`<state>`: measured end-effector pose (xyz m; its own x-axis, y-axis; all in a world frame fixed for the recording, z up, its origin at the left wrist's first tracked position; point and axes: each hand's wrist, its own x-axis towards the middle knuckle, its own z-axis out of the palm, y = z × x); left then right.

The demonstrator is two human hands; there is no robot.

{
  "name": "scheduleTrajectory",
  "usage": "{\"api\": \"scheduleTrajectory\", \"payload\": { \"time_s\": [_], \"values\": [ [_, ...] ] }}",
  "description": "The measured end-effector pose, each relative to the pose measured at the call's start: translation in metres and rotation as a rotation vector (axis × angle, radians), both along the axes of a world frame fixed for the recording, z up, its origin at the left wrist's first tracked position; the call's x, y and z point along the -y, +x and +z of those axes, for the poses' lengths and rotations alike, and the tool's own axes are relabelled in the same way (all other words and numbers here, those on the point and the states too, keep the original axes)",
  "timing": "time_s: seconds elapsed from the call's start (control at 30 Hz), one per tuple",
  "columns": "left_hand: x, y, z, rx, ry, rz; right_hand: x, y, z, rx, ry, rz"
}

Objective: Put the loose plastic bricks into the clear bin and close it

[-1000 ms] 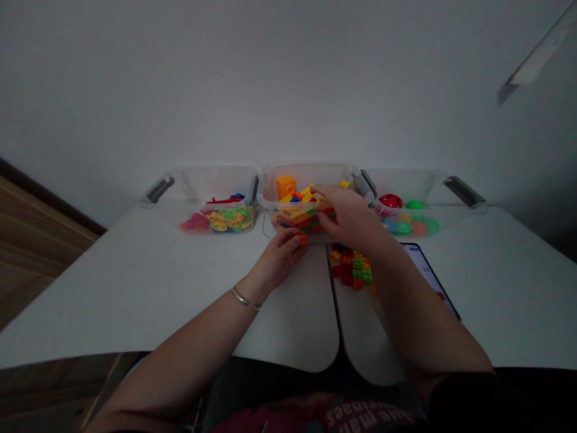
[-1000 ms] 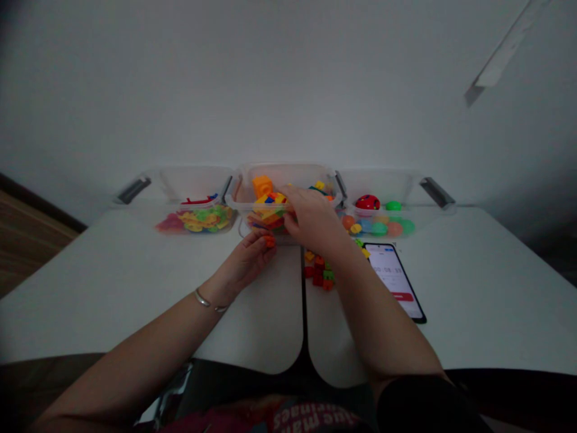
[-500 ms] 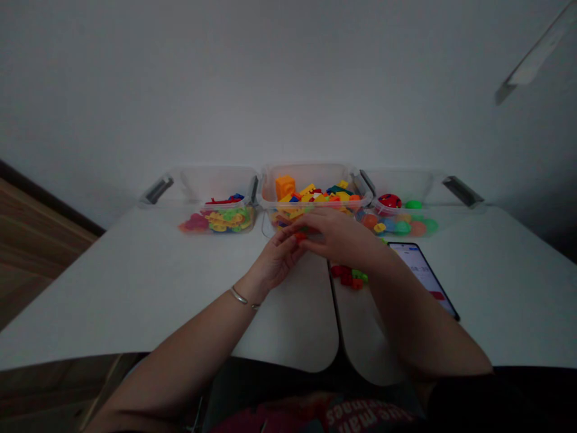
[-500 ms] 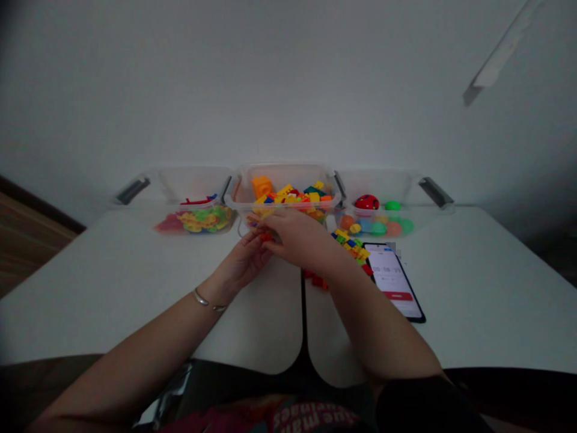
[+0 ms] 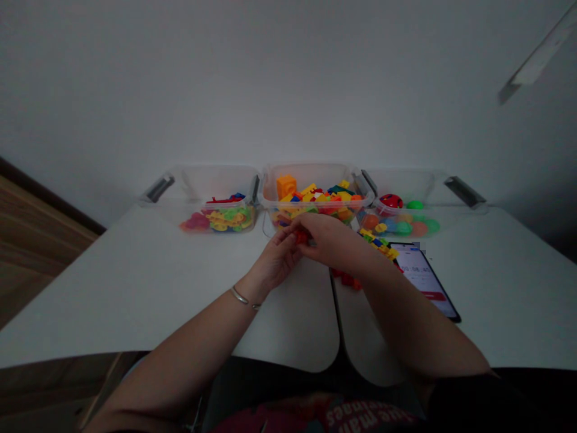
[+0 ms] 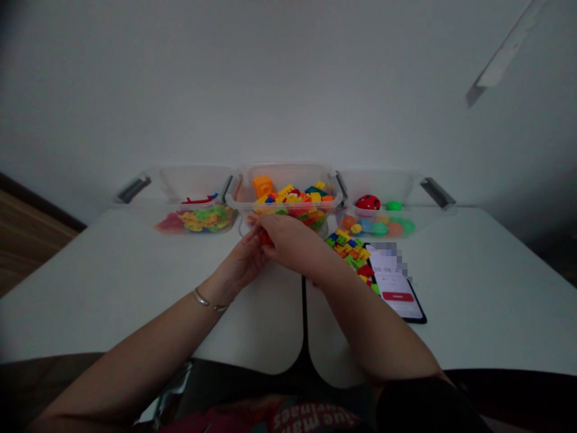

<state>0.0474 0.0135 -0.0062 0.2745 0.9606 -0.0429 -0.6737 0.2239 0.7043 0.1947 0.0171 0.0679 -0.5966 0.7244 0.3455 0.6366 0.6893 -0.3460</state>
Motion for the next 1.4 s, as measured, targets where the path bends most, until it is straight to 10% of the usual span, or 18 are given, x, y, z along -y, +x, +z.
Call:
{"api": "scheduleTrajectory", "payload": {
  "time_s": [0.5,0.97,1.23,1.4],
  "values": [
    [-0.001,-0.004,-0.001,0.014,-0.152,0.068,-0.028,0.039,0.007,-0.344,0.415,-0.323],
    [0.002,-0.006,0.0,-0.012,-0.144,0.042,-0.021,0.024,0.0,0.034,0.288,-0.312],
    [0.005,-0.004,-0.01,-0.356,0.184,0.002,-0.024,0.029,0.001,-0.031,0.239,-0.153],
    [0.013,0.005,-0.012,-0.912,0.848,-0.037,-0.027,0.035,0.001,-0.049,0.242,-0.187]
  ]
}}
